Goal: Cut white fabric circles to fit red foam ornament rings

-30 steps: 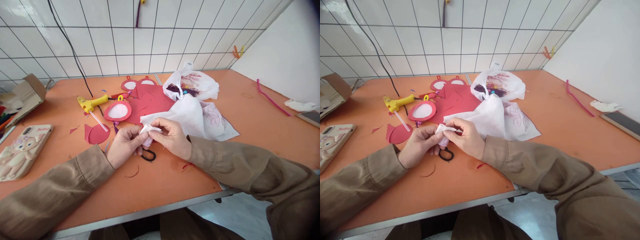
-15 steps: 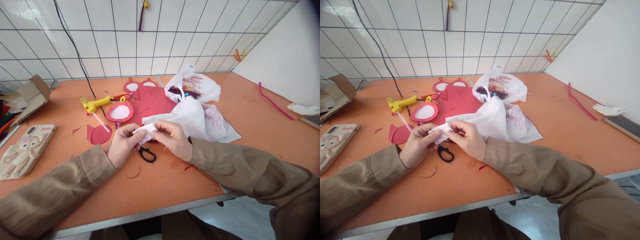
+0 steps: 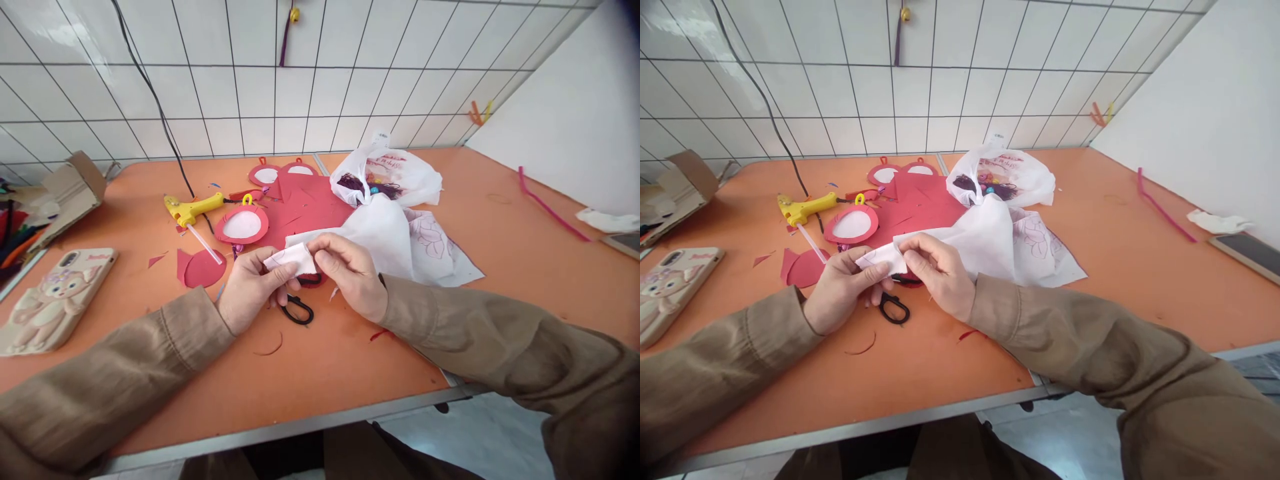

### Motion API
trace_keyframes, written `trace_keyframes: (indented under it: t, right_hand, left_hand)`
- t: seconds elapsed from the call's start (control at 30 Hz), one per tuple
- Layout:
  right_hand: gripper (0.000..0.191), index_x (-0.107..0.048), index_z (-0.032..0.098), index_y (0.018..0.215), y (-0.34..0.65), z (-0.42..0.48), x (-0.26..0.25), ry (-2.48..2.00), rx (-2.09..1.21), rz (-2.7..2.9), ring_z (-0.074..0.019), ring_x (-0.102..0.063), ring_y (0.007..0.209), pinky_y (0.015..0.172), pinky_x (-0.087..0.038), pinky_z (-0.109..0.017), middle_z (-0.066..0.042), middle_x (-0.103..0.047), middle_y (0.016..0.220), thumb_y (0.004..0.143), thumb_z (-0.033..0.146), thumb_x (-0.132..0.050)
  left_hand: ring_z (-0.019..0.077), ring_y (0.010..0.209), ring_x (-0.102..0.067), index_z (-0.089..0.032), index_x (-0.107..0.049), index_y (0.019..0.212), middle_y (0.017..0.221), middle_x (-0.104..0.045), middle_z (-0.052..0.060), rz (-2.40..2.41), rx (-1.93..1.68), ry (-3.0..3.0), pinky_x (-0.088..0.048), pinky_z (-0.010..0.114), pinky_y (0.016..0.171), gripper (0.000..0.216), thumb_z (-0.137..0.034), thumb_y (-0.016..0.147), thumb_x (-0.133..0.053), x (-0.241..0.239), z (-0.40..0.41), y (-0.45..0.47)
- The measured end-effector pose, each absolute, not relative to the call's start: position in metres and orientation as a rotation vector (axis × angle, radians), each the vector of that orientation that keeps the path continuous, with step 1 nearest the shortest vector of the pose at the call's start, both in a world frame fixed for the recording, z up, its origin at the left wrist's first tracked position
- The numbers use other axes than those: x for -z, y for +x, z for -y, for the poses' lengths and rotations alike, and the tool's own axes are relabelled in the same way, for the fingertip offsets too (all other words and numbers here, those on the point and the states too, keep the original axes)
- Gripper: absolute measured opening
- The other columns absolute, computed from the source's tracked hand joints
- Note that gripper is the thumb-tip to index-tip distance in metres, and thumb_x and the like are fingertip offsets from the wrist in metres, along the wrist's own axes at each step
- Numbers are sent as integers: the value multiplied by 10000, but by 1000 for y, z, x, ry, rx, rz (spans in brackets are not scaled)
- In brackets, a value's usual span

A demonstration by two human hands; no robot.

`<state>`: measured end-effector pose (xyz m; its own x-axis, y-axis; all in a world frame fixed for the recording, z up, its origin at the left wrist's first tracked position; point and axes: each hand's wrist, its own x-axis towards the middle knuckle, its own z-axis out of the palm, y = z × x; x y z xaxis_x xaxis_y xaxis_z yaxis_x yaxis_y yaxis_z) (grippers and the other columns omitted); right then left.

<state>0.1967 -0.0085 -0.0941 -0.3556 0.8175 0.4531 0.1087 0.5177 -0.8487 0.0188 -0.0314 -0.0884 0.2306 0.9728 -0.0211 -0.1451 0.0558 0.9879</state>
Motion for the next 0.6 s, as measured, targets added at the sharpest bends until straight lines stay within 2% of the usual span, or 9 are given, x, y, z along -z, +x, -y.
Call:
trace_keyframes:
  t: [0.07,0.17,0.33,0.47,0.6]
  right_hand:
    - [108,-564,170,918,197,7,94,-773,-762,1841,-119,-536,692,618,-436,-252,-13,-588,801,914,213,-465]
    - [99,-560,165,851,197,5,95,-850,-462,2088,-149,-541,745,652,-432,-278,-44,-598,838,866,125,-471]
    - [136,-632,132,902,194,9,95,-966,-34,2584,-226,-522,832,738,-432,-363,-105,-605,897,880,204,-519]
    - [163,-656,111,934,194,14,94,-965,90,2651,-227,-493,837,734,-410,-360,-123,-604,935,886,166,-511]
    - [151,-667,116,865,195,15,95,-915,214,2667,-233,-478,810,694,-376,-363,-110,-598,841,885,172,-528]
  left_hand:
    - [71,382,-516,-141,-588,749,584,-654,-3,-975,-1121,1172,-367,171,350,238,-339,774,-718,88,32,19]
    - [74,382,-512,-146,-574,740,581,-641,-11,-1003,-1214,1162,-365,182,356,236,-340,784,-703,88,33,19]
    - [74,398,-505,-156,-568,716,586,-625,-20,-1014,-1325,1151,-373,198,382,231,-338,800,-686,88,35,19]
    - [67,409,-496,-161,-563,694,593,-621,-21,-1030,-1353,1140,-359,194,391,241,-341,790,-693,89,35,20]
    - [67,422,-491,-163,-565,693,608,-621,-20,-1054,-1375,1132,-358,197,395,257,-364,774,-703,89,34,20]
